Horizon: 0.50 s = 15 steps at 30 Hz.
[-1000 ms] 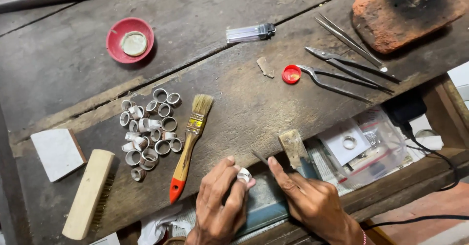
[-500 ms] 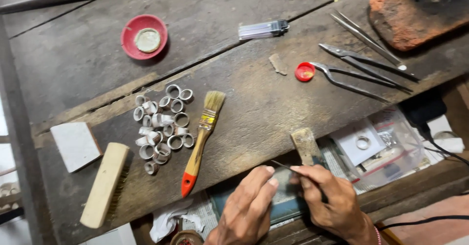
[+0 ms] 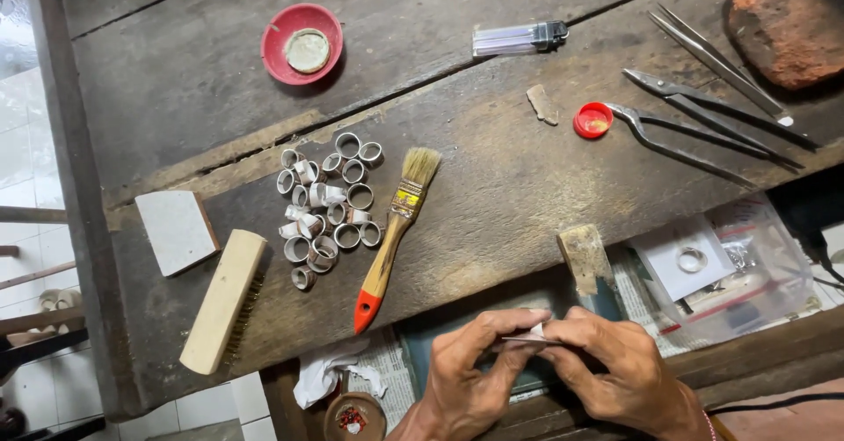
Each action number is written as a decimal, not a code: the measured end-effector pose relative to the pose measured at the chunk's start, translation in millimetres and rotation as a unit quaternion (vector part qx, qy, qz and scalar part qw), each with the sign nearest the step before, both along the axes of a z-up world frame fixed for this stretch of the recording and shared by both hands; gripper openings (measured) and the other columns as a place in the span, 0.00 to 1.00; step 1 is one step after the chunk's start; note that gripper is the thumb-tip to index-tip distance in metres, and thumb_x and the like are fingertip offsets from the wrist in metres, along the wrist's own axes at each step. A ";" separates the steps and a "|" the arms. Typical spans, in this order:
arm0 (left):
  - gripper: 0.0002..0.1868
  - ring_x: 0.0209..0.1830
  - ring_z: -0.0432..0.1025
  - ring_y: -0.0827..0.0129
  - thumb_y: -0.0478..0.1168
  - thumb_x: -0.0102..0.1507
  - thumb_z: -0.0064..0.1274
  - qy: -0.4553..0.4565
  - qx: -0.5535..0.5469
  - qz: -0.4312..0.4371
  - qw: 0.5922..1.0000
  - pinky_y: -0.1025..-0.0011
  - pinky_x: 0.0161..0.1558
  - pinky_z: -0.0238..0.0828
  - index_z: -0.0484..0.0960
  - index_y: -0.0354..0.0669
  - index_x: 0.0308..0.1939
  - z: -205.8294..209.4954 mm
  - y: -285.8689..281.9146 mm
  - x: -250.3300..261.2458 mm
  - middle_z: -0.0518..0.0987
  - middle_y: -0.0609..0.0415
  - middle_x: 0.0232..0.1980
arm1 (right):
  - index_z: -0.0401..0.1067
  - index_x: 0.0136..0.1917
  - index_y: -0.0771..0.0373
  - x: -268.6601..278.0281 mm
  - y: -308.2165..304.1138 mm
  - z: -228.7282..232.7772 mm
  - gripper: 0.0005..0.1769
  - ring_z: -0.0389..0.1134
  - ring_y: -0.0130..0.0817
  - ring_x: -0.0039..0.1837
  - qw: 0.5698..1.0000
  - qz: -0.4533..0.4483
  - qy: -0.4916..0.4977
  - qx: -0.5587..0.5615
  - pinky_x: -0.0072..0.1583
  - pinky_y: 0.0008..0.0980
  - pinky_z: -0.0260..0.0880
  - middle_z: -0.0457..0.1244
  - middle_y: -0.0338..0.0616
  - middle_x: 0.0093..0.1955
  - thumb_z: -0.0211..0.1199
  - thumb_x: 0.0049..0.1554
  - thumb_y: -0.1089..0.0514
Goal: The person is using a needle file to smooth the surfaces of a small silver ring at a jeweler's workbench.
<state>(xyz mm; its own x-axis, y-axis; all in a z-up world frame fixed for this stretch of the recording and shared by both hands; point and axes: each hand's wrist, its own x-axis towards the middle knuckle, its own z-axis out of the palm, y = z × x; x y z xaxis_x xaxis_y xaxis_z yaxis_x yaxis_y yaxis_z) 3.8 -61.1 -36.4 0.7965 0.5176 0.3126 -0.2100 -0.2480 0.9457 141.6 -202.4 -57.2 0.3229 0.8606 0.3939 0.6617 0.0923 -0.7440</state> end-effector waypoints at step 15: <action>0.22 0.56 0.79 0.64 0.39 0.68 0.55 0.085 -0.068 -0.090 0.990 0.72 0.60 0.76 0.74 0.33 0.64 3.9 5.2 -1.1 0.82 0.41 0.58 | 0.72 0.50 0.67 -0.5 1.4 0.4 0.09 0.64 0.30 0.31 0.999 -0.022 -0.018 0.026 0.35 0.28 0.65 0.67 0.40 0.39 0.63 0.57 0.60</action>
